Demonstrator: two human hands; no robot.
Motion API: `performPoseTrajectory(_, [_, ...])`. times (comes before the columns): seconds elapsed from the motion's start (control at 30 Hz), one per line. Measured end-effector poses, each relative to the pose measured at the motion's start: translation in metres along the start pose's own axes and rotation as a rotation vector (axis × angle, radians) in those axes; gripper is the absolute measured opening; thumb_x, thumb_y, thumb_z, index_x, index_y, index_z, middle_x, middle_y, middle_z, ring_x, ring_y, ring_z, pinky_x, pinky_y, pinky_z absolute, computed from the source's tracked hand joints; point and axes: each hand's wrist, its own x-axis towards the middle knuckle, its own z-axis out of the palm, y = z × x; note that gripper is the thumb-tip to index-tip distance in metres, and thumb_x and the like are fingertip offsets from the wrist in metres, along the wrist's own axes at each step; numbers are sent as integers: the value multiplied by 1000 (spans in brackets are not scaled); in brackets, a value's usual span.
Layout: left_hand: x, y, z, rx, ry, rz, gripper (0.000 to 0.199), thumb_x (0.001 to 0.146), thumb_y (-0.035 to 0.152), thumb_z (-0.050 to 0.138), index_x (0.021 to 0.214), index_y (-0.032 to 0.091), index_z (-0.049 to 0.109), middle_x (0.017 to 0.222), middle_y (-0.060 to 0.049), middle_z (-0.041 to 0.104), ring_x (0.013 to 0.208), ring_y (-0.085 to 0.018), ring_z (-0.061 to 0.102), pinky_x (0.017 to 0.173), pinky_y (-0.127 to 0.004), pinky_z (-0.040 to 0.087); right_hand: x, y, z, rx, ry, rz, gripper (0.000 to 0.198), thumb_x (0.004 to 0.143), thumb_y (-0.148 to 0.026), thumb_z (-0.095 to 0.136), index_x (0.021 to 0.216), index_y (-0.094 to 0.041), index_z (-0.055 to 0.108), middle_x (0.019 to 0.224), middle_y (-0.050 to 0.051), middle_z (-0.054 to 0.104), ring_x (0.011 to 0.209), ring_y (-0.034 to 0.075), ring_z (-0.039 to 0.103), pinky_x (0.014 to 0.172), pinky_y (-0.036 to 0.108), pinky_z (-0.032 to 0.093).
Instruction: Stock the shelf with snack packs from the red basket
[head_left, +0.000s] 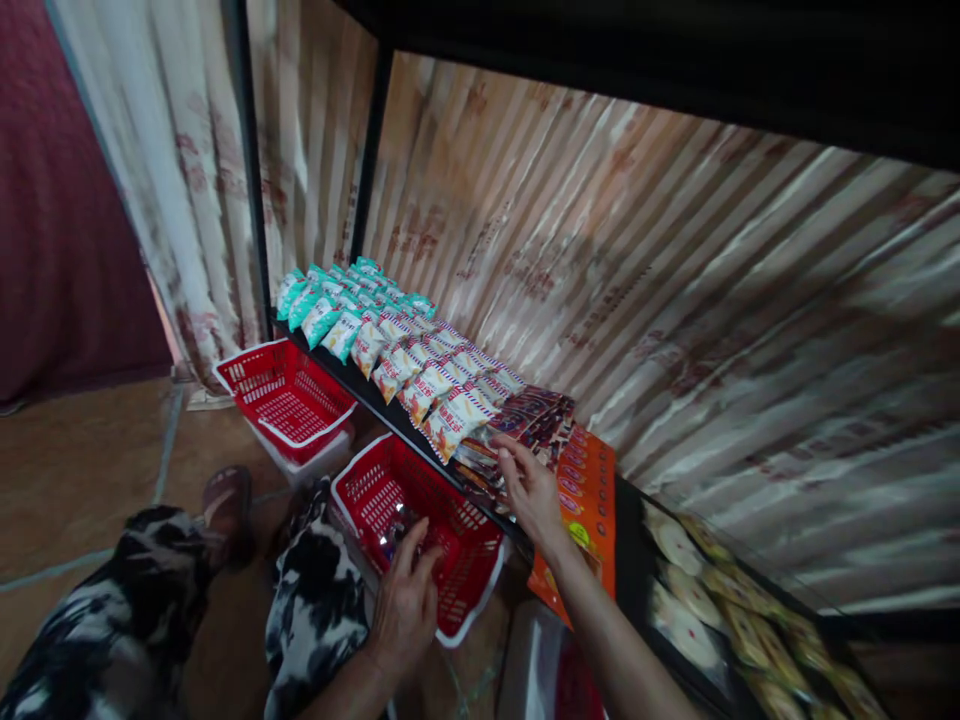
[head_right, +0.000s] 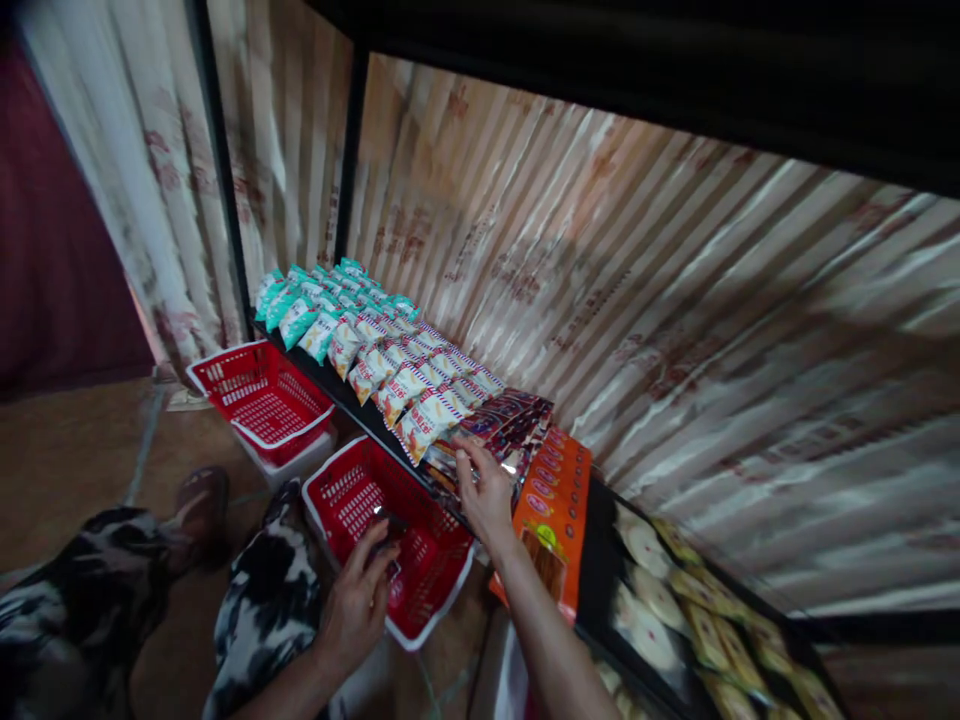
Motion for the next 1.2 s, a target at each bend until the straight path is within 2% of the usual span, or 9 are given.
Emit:
performPoseTrajectory(0.1, [-19, 16, -1, -42, 13, 11, 44, 75, 2, 34, 109, 18, 57, 131, -11, 47, 122, -19, 46, 98, -36, 46, -21, -9, -3, 32, -66, -41, 30, 89, -39, 43, 101, -22, 64, 99, 7, 70, 93, 20, 64, 85, 36, 49])
performPoseTrajectory(0.3, [-52, 49, 11, -152, 46, -178, 44, 73, 1, 34, 106, 20, 58, 133, -10, 45, 121, -21, 46, 97, -41, 46, -58, -21, -9, 48, -160, -56, 29, 89, -38, 42, 103, -22, 63, 96, 6, 70, 92, 19, 64, 85, 36, 49])
performPoseTrajectory(0.43, [-74, 82, 19, -247, 42, -213, 45, 73, 1, 34, 106, 19, 58, 131, -10, 46, 118, -19, 49, 97, -40, 46, -79, -31, -15, 88, -216, -95, 28, 89, -36, 42, 103, -23, 63, 95, 6, 71, 92, 18, 64, 87, 36, 49])
performPoseTrajectory(0.53, [-84, 106, 16, -307, 69, -222, 43, 73, 0, 33, 102, 19, 59, 128, -10, 49, 116, -18, 50, 96, -37, 46, -95, -38, -24, 120, -251, -106, 26, 89, -35, 44, 102, -22, 63, 91, 5, 71, 86, 18, 65, 83, 33, 50])
performPoseTrajectory(0.63, [-87, 119, 4, -350, 121, -226, 41, 75, 1, 33, 100, 20, 59, 125, -9, 51, 112, -17, 53, 93, -34, 48, -107, -41, -35, 144, -260, -119, 25, 89, -34, 45, 102, -22, 63, 89, 5, 72, 84, 17, 66, 81, 32, 51])
performPoseTrajectory(0.83, [-82, 116, -29, -311, 170, -296, 37, 77, 3, 35, 96, 20, 61, 123, -8, 52, 110, -17, 54, 95, -35, 45, -121, -51, -57, 122, -313, -180, 26, 89, -33, 44, 102, -22, 63, 86, 4, 72, 82, 16, 66, 79, 31, 51])
performPoseTrajectory(0.93, [-83, 112, -33, -276, 143, -339, 36, 76, 4, 35, 94, 20, 62, 123, -8, 52, 115, -19, 51, 97, -36, 44, -125, -52, -68, 117, -331, -163, 28, 89, -36, 43, 102, -23, 64, 83, 4, 72, 80, 17, 67, 78, 31, 51])
performPoseTrajectory(1.03, [-88, 108, -19, -248, 71, -361, 36, 73, 3, 37, 92, 20, 62, 123, -8, 52, 115, -19, 52, 98, -37, 44, -133, -43, -78, 113, -320, -106, 30, 89, -38, 43, 101, -22, 65, 79, 3, 72, 75, 17, 67, 74, 30, 52])
performPoseTrajectory(1.2, [-95, 100, 20, -207, -105, -382, 39, 68, 1, 39, 93, 21, 62, 122, -7, 54, 112, -18, 54, 97, -35, 45, -155, -13, -99, 85, -267, 13, 32, 87, -42, 44, 96, -22, 67, 74, 3, 72, 72, 19, 68, 72, 31, 54])
